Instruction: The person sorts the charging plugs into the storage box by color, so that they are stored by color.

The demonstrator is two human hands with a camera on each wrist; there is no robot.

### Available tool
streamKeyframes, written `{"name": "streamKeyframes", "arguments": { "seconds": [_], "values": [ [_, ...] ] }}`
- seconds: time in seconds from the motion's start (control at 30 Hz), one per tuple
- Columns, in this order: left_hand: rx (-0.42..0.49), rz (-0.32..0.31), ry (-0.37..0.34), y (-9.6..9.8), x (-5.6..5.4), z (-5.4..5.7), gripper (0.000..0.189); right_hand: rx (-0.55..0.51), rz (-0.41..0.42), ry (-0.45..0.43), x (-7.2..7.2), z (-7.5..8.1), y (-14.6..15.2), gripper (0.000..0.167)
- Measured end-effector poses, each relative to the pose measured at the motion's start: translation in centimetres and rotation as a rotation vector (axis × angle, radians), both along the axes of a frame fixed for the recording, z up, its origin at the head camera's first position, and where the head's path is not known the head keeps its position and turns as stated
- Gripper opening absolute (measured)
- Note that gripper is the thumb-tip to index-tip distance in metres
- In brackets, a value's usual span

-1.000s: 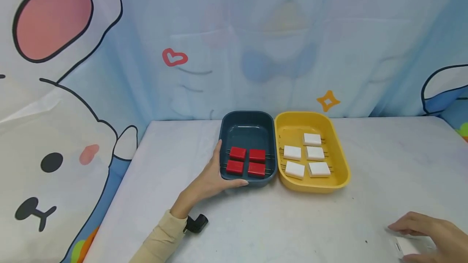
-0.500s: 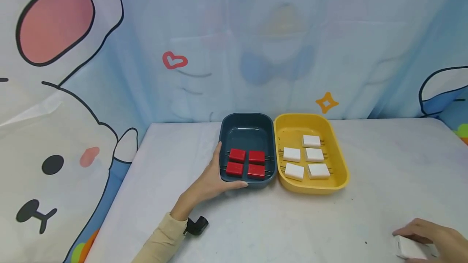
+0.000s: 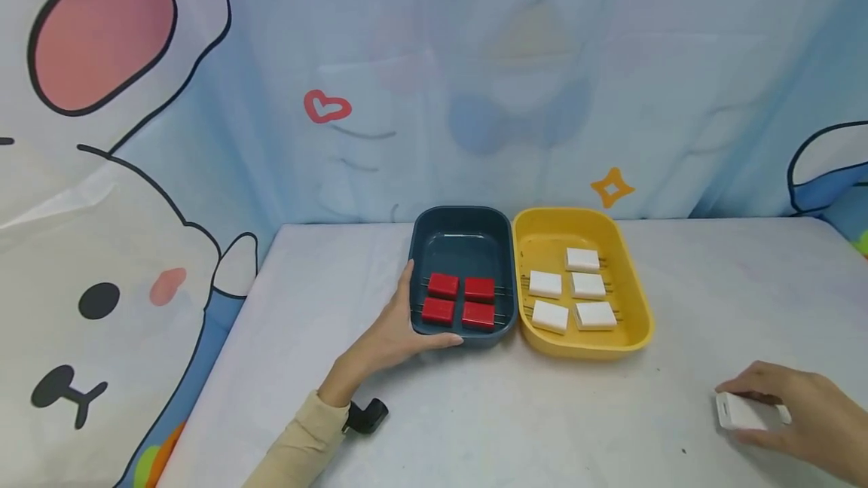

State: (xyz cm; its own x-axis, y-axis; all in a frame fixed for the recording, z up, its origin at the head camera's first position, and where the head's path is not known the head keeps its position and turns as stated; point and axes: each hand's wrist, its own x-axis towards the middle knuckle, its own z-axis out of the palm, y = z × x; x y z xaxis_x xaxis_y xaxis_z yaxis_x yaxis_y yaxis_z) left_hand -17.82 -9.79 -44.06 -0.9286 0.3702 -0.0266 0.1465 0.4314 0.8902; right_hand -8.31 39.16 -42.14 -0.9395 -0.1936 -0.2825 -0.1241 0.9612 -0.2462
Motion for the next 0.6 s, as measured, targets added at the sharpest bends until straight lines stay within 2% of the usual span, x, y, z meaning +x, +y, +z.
{"name": "streamKeyframes", "arguments": {
  "seconds": [0.2,0.33,0.47,0.6],
  "values": [
    [-0.002,0.001,-0.007,0.0,-0.1,-0.1,0.131,-0.180,-0.010,0.140,-3.9,3.2,-1.5,0.055],
    [0.001,0.000,-0.004,0.0,-0.1,-0.1,0.131,-0.279,-0.019,0.202,-6.2,4.6,-2.7,0.060],
    [0.009,-0.008,0.005,0.0,-0.1,-0.1,0.131,-0.329,-0.009,0.217,-8.7,5.9,-4.7,0.064],
    [0.012,-0.009,0.012,-0.1,-0.2,-0.1,0.131,-0.350,0.035,0.210,-11.5,7.3,-7.2,0.064]
  ]
}}
